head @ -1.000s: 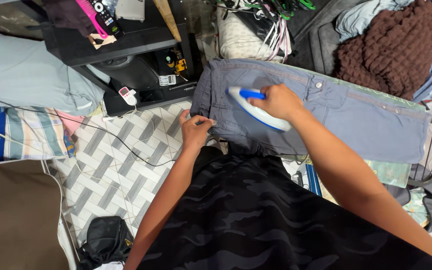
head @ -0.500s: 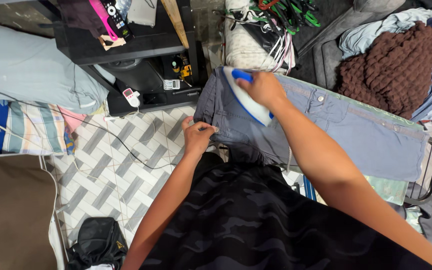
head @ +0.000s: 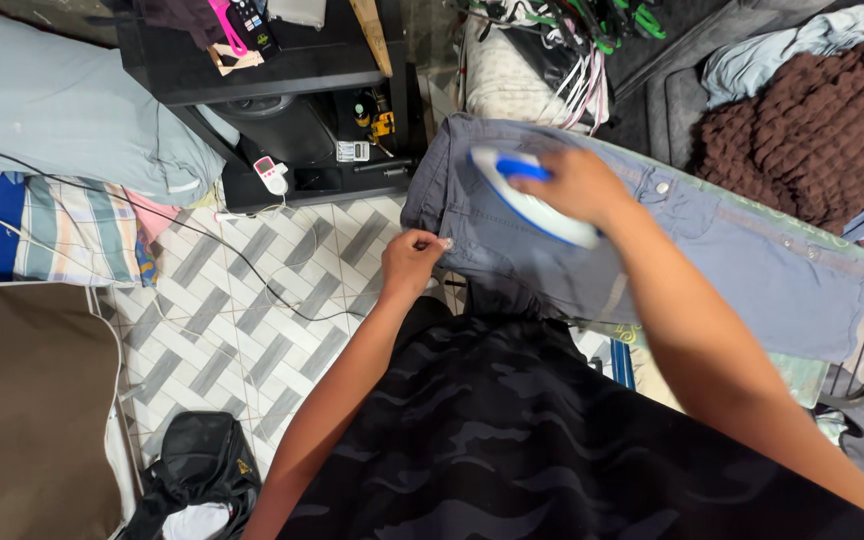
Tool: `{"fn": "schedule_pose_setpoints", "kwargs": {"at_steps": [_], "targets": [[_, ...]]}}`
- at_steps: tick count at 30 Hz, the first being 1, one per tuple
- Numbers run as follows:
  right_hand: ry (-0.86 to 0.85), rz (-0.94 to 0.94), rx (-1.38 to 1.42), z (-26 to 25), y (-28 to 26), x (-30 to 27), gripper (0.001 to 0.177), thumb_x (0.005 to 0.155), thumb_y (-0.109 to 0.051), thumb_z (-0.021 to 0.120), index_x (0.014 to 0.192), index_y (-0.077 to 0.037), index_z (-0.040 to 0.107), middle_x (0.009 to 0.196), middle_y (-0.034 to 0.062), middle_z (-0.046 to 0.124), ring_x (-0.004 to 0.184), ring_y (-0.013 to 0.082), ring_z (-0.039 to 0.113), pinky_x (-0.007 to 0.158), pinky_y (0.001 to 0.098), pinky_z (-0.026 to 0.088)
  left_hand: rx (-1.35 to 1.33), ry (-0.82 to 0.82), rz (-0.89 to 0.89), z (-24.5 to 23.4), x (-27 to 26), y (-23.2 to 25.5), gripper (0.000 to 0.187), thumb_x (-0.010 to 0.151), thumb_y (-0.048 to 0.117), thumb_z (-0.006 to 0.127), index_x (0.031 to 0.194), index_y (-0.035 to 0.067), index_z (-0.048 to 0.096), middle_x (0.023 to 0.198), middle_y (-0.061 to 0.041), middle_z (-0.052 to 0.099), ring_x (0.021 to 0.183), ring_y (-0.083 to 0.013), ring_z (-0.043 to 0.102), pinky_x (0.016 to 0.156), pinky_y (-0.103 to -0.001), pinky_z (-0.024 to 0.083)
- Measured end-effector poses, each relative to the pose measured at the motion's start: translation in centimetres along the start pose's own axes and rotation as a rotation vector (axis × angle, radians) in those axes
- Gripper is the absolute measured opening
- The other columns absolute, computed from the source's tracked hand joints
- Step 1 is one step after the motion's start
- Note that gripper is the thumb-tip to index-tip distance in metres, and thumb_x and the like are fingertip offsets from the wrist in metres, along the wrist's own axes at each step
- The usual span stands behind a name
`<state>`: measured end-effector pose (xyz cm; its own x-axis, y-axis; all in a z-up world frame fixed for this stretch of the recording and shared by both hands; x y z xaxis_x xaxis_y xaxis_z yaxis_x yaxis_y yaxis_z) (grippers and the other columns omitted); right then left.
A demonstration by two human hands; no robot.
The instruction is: The person irons a pair of gray shorts on a small tabletop ironing board, moving a blue and white iron across the fabric while holding the garment flat with the other hand. They reposition and flip the shorts partway through and continue ironing the other side.
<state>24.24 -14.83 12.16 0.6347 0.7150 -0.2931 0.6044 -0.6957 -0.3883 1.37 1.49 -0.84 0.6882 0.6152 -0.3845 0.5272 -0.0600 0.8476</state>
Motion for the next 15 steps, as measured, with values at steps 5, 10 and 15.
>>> {"fn": "schedule_pose_setpoints", "kwargs": {"at_steps": [5, 10, 15], "targets": [[-0.241, 0.020, 0.124, 1.7, 0.3, -6.8, 0.046, 0.073, -0.056, 0.072, 0.096, -0.017, 0.081, 0.072, 0.0113, 0.075, 0.064, 0.0316, 0.074, 0.066, 0.0437, 0.058, -0.049, -0.082, -0.027, 0.0, 0.1, -0.9, 0.031, 0.080, 0.029, 0.083, 0.099, 0.005, 0.076, 0.090, -0.007, 0.073, 0.080, -0.0167, 0.068, 0.072, -0.030, 0.053], [-0.105, 0.170, -0.002, 3.6, -4.7, -7.4, 0.049, 0.085, -0.059, 0.070, 0.099, -0.013, 0.079, 0.074, 0.0166, 0.073, 0.072, 0.0353, 0.071, 0.070, 0.0474, 0.056, -0.074, -0.116, 0.038, -0.5, 0.7, -1.4, 0.028, 0.080, 0.024, 0.083, 0.093, 0.001, 0.075, 0.093, -0.006, 0.068, 0.080, -0.0151, 0.065, 0.070, -0.030, 0.052], [-0.168, 0.008, 0.020, 2.4, -4.2, -6.6, 0.049, 0.080, -0.059, 0.072, 0.098, -0.014, 0.080, 0.075, 0.0154, 0.074, 0.071, 0.0344, 0.072, 0.071, 0.0449, 0.056, -0.110, -0.152, 0.021, -0.9, 0.5, -1.5, 0.026, 0.082, 0.021, 0.082, 0.091, -0.001, 0.073, 0.092, -0.006, 0.066, 0.079, -0.0141, 0.063, 0.069, -0.030, 0.052]]}}
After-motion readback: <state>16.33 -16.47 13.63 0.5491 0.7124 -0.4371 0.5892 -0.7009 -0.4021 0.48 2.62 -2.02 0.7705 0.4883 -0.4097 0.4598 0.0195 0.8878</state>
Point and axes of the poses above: each hand's wrist, its own x-axis towards the middle knuckle, its own z-axis out of the palm, y = z × x, the point moved 2 cm from there along x, towards the middle knuckle
